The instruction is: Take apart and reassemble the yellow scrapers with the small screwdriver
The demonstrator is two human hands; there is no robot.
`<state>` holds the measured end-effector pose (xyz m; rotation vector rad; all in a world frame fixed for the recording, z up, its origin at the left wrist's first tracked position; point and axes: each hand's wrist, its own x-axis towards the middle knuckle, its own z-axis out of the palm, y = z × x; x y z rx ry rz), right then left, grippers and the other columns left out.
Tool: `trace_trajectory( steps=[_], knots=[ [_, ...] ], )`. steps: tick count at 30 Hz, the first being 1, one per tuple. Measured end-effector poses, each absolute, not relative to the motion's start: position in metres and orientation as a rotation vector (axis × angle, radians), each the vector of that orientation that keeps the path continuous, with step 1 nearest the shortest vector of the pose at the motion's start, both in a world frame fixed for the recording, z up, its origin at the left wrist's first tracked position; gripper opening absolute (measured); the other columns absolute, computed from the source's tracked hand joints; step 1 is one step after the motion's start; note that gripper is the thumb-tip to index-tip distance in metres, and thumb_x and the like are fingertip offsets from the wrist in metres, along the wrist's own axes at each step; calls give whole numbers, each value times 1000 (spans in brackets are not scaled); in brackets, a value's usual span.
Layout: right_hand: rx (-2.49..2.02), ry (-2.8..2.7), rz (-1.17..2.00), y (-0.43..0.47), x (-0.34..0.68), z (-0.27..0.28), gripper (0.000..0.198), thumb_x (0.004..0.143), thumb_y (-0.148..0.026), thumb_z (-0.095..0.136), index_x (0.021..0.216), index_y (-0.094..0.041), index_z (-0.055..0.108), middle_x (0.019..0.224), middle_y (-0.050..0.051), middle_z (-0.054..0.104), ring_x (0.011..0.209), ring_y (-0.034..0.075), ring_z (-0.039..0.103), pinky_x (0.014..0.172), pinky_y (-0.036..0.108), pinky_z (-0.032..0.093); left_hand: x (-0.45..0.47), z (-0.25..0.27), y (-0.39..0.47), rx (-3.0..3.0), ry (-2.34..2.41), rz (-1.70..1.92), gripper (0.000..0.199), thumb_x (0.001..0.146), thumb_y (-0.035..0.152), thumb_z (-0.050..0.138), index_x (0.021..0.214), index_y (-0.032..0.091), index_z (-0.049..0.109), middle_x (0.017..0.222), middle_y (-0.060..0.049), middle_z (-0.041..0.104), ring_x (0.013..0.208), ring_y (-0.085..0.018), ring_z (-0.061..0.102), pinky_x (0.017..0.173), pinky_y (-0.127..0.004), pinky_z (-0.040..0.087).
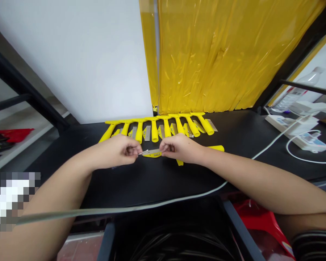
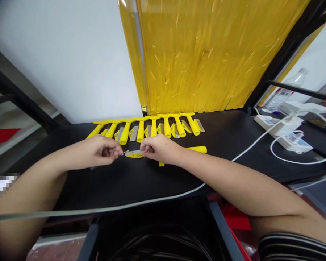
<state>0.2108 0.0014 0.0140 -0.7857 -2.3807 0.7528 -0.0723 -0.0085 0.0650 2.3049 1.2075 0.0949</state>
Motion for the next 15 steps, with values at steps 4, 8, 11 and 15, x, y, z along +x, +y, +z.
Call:
trace_trajectory(
  steps=[4, 8, 11, 15],
  knots=[
    [-835, -2528, 723, 0, 208, 17, 14, 84, -7, 75, 88, -18, 69, 84, 1, 75, 75, 13, 71, 71, 24, 53, -98, 67, 1, 2144, 1407, -164, 24, 70, 25, 65, 91, 21, 76, 78, -1, 74, 67, -16, 68, 62, -25, 50],
    [-844, -2652, 679, 0, 200, 18, 15, 85, -5, 74, 89, -18, 67, 84, 2, 74, 75, 14, 69, 72, 25, 51, -111, 60, 10, 2092, 1543, -281, 24, 63, 20, 65, 85, 22, 74, 80, -2, 76, 69, -18, 69, 62, -26, 48],
    [-799, -2720, 581, 3, 194, 17, 17, 85, -4, 72, 90, -18, 65, 85, 2, 72, 76, 14, 66, 72, 25, 48, -115, 57, 15, 2108, 1596, -312, 23, 61, 19, 65, 82, 22, 74, 80, -3, 75, 69, -19, 69, 60, -27, 45],
    [-784, -2776, 501, 5, 191, 21, 17, 85, -5, 74, 91, -18, 63, 88, 2, 70, 76, 14, 63, 70, 26, 44, -115, 59, 17, 2096, 1678, -375, 25, 58, 17, 63, 81, 22, 73, 78, -4, 75, 68, -22, 69, 60, -30, 44]
  ],
)
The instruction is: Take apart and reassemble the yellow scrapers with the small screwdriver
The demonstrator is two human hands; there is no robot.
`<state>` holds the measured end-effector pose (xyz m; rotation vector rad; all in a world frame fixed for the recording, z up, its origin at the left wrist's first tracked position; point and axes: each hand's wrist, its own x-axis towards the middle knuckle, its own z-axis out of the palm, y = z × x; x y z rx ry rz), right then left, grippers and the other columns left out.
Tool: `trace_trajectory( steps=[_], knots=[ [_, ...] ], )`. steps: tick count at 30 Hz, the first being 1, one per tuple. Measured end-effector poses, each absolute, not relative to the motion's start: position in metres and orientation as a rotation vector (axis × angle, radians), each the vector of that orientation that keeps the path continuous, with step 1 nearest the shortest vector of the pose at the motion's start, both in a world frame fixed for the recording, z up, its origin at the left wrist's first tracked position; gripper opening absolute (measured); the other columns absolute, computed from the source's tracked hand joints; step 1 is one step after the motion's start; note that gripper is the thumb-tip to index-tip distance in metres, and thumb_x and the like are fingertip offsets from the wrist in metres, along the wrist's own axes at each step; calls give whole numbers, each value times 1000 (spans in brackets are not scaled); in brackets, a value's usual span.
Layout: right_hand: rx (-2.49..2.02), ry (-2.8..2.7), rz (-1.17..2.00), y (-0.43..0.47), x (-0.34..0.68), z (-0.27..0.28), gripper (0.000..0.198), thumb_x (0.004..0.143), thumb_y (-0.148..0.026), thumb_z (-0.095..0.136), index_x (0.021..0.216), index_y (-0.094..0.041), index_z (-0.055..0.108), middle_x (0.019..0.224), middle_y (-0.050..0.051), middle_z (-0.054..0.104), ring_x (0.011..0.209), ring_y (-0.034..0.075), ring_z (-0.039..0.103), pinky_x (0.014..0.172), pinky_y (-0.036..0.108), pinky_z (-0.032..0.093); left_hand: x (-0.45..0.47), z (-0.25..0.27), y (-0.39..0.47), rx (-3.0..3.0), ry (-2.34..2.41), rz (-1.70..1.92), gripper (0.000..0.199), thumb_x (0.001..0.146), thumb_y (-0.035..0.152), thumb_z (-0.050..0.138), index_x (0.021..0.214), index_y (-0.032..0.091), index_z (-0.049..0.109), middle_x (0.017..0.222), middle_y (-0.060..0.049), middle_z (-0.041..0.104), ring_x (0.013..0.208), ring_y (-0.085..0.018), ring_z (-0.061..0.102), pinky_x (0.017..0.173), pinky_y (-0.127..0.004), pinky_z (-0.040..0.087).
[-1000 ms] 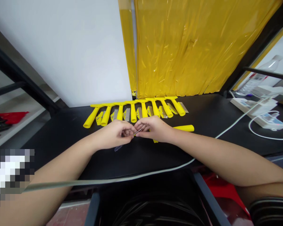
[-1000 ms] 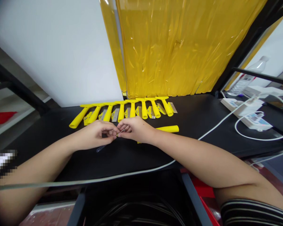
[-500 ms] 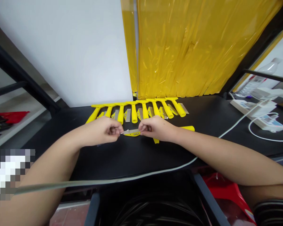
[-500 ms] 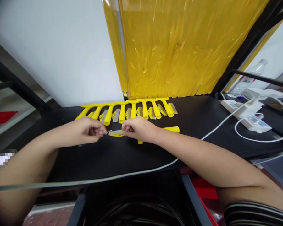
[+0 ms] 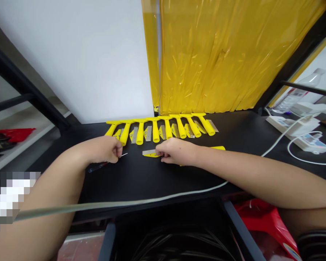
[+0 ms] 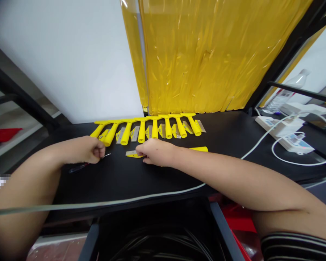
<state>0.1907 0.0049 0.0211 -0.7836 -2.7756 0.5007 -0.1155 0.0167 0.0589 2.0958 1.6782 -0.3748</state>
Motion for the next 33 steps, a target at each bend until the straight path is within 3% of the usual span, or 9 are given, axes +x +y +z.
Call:
trace_trajectory(
  steps=[7, 12, 16, 21, 24, 27, 29, 33],
  knots=[
    [-854, -2780, 403, 9, 228, 60, 11, 86, -17, 76, 89, -19, 66, 85, 1, 65, 76, 15, 57, 69, 28, 39, -110, 65, 11, 2073, 1780, -428, 25, 57, 16, 63, 80, 20, 73, 72, -5, 73, 65, -23, 68, 57, -31, 41],
    [-1235, -2900, 670, 12, 266, 67, 37, 73, -38, 89, 99, -21, 68, 96, 4, 68, 83, 20, 59, 67, 30, 39, -107, 66, 10, 2119, 1752, -359, 21, 61, 19, 66, 81, 20, 72, 73, -3, 73, 59, -19, 65, 56, -29, 40],
    [-1366, -2889, 703, 12, 275, 51, 32, 72, -31, 86, 96, -21, 66, 99, 4, 69, 87, 21, 60, 68, 30, 40, -95, 64, 9, 2318, 1490, -154, 14, 74, 27, 65, 85, 22, 71, 72, 1, 69, 58, -14, 59, 57, -25, 41],
    [-1145, -2730, 782, 14, 280, 50, 16, 75, -19, 76, 86, -20, 65, 83, 0, 64, 73, 15, 55, 64, 28, 40, -64, 63, -2, 2506, 1217, 117, 12, 86, 29, 62, 88, 21, 71, 68, 2, 63, 59, -12, 54, 58, -24, 42],
    [-936, -2368, 951, 14, 281, 59, 23, 76, -27, 81, 92, -19, 66, 81, -1, 63, 70, 14, 55, 65, 28, 44, -41, 63, -13, 2458, 1078, 270, 17, 92, 33, 64, 99, 21, 73, 82, -1, 71, 68, -14, 63, 65, -27, 51],
    [-754, -1996, 1137, 12, 270, 67, 35, 73, -36, 89, 92, -18, 64, 80, -1, 64, 70, 13, 59, 67, 28, 48, -16, 61, -21, 2285, 918, 499, 40, 91, 41, 73, 126, 21, 67, 118, -9, 74, 104, -22, 72, 88, -35, 60],
    [-682, -1832, 1227, 8, 258, 69, 41, 72, -39, 92, 92, -18, 64, 82, 0, 67, 70, 13, 62, 68, 28, 51, -2, 59, -24, 2139, 791, 595, 49, 92, 41, 75, 136, 22, 61, 130, -12, 71, 117, -24, 70, 99, -39, 59],
    [-601, -1681, 1271, 5, 236, 60, 45, 72, -43, 93, 97, -18, 64, 87, 2, 72, 75, 16, 67, 73, 30, 57, 10, 55, -20, 2063, 811, 712, 37, 97, 42, 70, 124, 19, 61, 116, -10, 71, 100, -22, 72, 86, -35, 61]
  ],
)
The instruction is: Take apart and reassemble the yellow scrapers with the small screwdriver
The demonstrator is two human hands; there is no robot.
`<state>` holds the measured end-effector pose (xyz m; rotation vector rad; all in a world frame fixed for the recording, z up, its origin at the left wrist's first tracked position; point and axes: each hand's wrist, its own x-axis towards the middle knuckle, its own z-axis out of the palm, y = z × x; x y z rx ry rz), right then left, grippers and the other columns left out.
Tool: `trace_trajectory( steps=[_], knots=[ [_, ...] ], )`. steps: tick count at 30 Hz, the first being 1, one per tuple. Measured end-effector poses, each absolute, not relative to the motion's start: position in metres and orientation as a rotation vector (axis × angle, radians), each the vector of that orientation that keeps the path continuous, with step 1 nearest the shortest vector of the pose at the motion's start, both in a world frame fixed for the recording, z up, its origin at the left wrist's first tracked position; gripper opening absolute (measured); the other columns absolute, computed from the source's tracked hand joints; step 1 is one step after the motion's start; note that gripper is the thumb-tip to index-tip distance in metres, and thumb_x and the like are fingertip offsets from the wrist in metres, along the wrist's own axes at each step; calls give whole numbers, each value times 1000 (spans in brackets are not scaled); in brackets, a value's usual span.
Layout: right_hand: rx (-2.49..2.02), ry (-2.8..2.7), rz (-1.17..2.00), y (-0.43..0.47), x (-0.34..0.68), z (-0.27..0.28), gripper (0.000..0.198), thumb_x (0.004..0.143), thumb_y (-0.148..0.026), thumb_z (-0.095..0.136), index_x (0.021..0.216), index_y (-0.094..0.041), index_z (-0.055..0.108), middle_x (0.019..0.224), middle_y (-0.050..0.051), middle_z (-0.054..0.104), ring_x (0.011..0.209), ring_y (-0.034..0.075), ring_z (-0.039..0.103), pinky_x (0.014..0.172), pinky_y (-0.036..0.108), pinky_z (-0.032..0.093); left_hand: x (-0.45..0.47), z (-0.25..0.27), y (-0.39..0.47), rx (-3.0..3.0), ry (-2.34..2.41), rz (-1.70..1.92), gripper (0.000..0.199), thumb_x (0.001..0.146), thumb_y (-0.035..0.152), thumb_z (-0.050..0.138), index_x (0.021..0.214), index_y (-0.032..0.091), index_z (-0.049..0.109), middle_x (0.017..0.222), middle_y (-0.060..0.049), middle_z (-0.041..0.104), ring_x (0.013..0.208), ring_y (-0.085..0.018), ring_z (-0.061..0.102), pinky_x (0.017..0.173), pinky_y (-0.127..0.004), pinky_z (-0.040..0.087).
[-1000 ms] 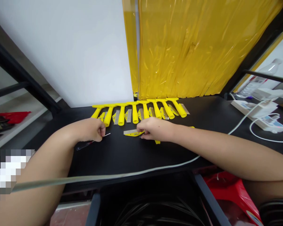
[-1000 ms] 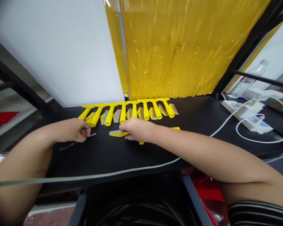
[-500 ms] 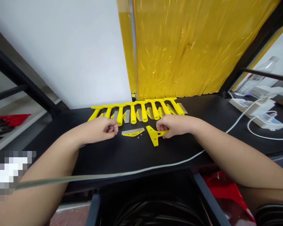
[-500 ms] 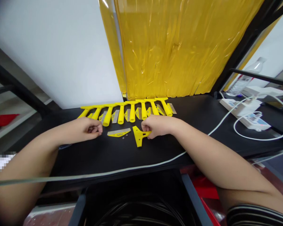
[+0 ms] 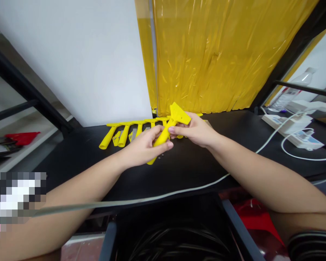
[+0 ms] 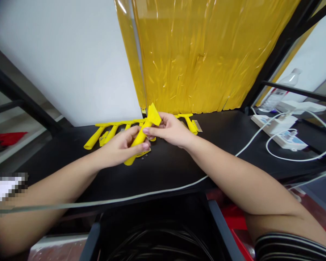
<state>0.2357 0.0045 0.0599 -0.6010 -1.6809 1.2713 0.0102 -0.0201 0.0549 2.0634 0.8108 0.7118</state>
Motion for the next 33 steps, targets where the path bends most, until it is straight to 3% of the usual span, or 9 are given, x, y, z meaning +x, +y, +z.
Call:
trace_trajectory(
  steps=[3, 5, 7, 11, 17, 21, 33],
  knots=[
    [-678, -1780, 1117, 8, 231, 43, 42, 75, -38, 91, 104, -17, 67, 99, 5, 74, 83, 18, 69, 79, 33, 59, 0, 53, -11, 2172, 974, 765, 33, 100, 46, 62, 119, 18, 61, 106, -7, 70, 86, -18, 69, 73, -31, 56],
    [-778, -1973, 911, 13, 231, 31, 26, 85, -31, 81, 104, -16, 70, 102, 8, 75, 82, 18, 69, 79, 34, 59, -12, 52, -4, 2301, 1119, 788, 29, 100, 45, 60, 113, 18, 62, 93, -3, 68, 78, -17, 64, 69, -29, 50],
    [-765, -2252, 663, 16, 229, 20, 15, 94, -20, 68, 108, -16, 74, 107, 10, 77, 91, 21, 71, 88, 39, 59, -22, 52, 1, 2418, 1202, 783, 26, 101, 44, 58, 103, 18, 62, 83, 0, 64, 73, -16, 60, 69, -30, 46],
    [-545, -2631, 369, 18, 220, 6, 34, 98, -4, 52, 116, -17, 77, 124, 12, 77, 116, 24, 70, 108, 44, 53, -33, 52, 5, 2554, 1248, 695, 28, 99, 45, 57, 99, 19, 64, 82, 0, 64, 73, -17, 59, 69, -31, 42],
    [-644, -2719, 344, 19, 220, 1, 35, 98, -3, 53, 115, -18, 79, 121, 10, 79, 109, 23, 72, 101, 41, 56, -34, 54, 2, 2654, 1321, 579, 29, 98, 45, 56, 104, 20, 68, 85, -2, 69, 71, -18, 60, 67, -31, 39],
    [-735, -2767, 288, 18, 232, 7, 28, 96, -7, 59, 109, -19, 81, 108, 10, 78, 101, 23, 71, 92, 38, 55, -35, 53, 1, 2679, 1338, 531, 30, 98, 48, 56, 103, 21, 68, 84, -2, 69, 70, -19, 60, 66, -32, 38],
    [-990, -2707, 529, 11, 251, 21, 10, 86, -7, 72, 85, -17, 75, 89, 4, 68, 76, 16, 60, 70, 29, 44, -32, 53, -9, 2665, 1365, 455, 30, 99, 49, 56, 104, 22, 68, 85, -3, 70, 71, -20, 60, 66, -32, 37]
  ],
)
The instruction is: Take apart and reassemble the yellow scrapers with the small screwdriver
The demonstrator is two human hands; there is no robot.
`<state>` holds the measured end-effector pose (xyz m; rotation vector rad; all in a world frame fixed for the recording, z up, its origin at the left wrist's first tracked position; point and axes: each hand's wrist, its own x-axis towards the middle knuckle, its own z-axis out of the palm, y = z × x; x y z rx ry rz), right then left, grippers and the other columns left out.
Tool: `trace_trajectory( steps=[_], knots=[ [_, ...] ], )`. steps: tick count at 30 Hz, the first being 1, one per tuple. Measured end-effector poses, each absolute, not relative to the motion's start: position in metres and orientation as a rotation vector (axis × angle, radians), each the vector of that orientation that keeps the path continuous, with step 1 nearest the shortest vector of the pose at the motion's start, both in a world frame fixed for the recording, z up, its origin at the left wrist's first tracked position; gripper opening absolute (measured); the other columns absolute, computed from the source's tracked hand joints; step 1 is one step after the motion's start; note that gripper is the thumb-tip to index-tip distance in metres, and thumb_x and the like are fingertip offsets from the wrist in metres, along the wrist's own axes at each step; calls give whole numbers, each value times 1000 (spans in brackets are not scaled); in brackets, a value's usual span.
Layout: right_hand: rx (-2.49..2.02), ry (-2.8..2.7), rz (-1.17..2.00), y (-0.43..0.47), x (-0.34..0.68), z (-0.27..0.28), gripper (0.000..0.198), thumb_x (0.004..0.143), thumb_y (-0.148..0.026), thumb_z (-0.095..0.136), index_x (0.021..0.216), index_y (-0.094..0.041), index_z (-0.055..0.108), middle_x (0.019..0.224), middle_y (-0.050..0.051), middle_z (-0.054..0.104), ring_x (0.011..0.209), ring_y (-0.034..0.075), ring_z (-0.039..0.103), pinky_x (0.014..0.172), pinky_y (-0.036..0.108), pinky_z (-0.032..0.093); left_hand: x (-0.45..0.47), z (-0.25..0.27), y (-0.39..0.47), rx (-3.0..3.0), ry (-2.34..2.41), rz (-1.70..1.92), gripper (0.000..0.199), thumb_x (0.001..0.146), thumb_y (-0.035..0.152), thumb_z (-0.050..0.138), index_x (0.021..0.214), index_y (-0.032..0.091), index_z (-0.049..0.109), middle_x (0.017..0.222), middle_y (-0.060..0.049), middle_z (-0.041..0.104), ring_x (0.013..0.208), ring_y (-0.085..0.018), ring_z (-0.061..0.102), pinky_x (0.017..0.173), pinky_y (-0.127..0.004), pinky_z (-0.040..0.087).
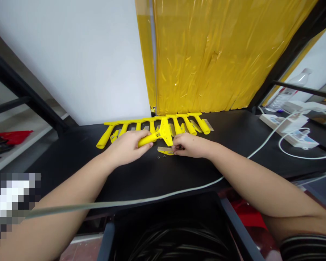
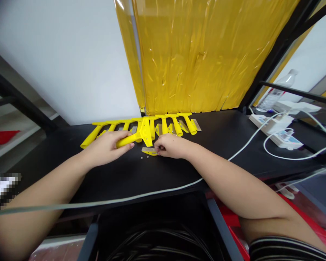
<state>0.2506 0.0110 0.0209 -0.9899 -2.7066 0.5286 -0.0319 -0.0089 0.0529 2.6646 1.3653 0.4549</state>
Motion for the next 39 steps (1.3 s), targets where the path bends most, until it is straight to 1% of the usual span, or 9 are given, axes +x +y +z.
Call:
trace_trajectory(
  steps=[4, 10, 14, 21, 25, 28, 33, 36, 39],
  knots=[
    [-1128, -2604, 668, 12, 249, 18, 10, 82, -9, 73, 86, -17, 70, 88, 3, 71, 77, 16, 62, 69, 28, 45, -33, 49, -10, 2671, 1355, 439, 29, 99, 49, 55, 100, 22, 67, 88, -4, 71, 74, -21, 62, 66, -33, 39],
    [-1223, -2455, 890, 15, 250, 15, 21, 80, -16, 78, 95, -19, 65, 95, 4, 71, 83, 17, 66, 73, 29, 52, -41, 42, 0, 2747, 1325, 386, 36, 98, 49, 55, 114, 21, 71, 106, -9, 75, 90, -27, 67, 77, -38, 47],
    [-1289, -2383, 982, 14, 249, 17, 28, 77, -16, 81, 100, -18, 64, 93, 2, 69, 81, 15, 64, 72, 29, 53, -42, 39, 2, 2758, 1308, 320, 37, 100, 49, 53, 116, 20, 70, 111, -11, 74, 97, -29, 68, 82, -40, 50],
    [-1288, -2287, 1113, 15, 252, 18, 32, 71, -13, 83, 99, -17, 66, 86, 0, 69, 73, 13, 63, 67, 26, 53, -42, 37, 3, 2758, 1303, 339, 35, 99, 48, 55, 116, 21, 70, 110, -9, 75, 96, -27, 68, 82, -39, 50],
    [-1275, -2253, 1173, 17, 253, 17, 27, 72, -11, 80, 97, -16, 70, 84, 1, 71, 72, 13, 65, 66, 25, 53, -43, 38, 5, 2749, 1299, 364, 30, 98, 47, 56, 103, 21, 71, 103, -8, 75, 88, -25, 67, 75, -36, 47],
    [-1282, -2257, 1197, 19, 253, 16, 24, 74, -12, 78, 97, -15, 72, 80, 0, 72, 67, 12, 65, 61, 24, 51, -43, 39, 7, 2740, 1306, 384, 27, 96, 45, 57, 96, 21, 70, 97, -7, 74, 82, -23, 65, 71, -34, 44],
    [-1279, -2223, 1245, 24, 257, 16, 20, 73, -11, 75, 93, -16, 74, 77, -2, 72, 62, 10, 62, 59, 22, 48, -44, 39, 7, 2726, 1327, 397, 27, 96, 46, 59, 98, 21, 69, 96, -6, 74, 81, -23, 65, 70, -34, 43],
    [-1252, -2155, 1311, 27, 261, 16, 18, 74, -11, 75, 90, -16, 73, 73, -2, 70, 61, 10, 62, 58, 22, 50, -45, 38, 8, 2729, 1325, 407, 29, 96, 47, 58, 99, 21, 70, 97, -6, 75, 82, -24, 65, 71, -35, 43],
    [-1239, -1997, 1391, 30, 263, 16, 15, 74, -12, 77, 87, -16, 71, 71, -1, 71, 59, 10, 63, 54, 21, 51, -45, 37, 10, 2739, 1311, 421, 30, 96, 47, 57, 103, 21, 70, 99, -6, 75, 85, -24, 66, 74, -36, 46]
  ],
)
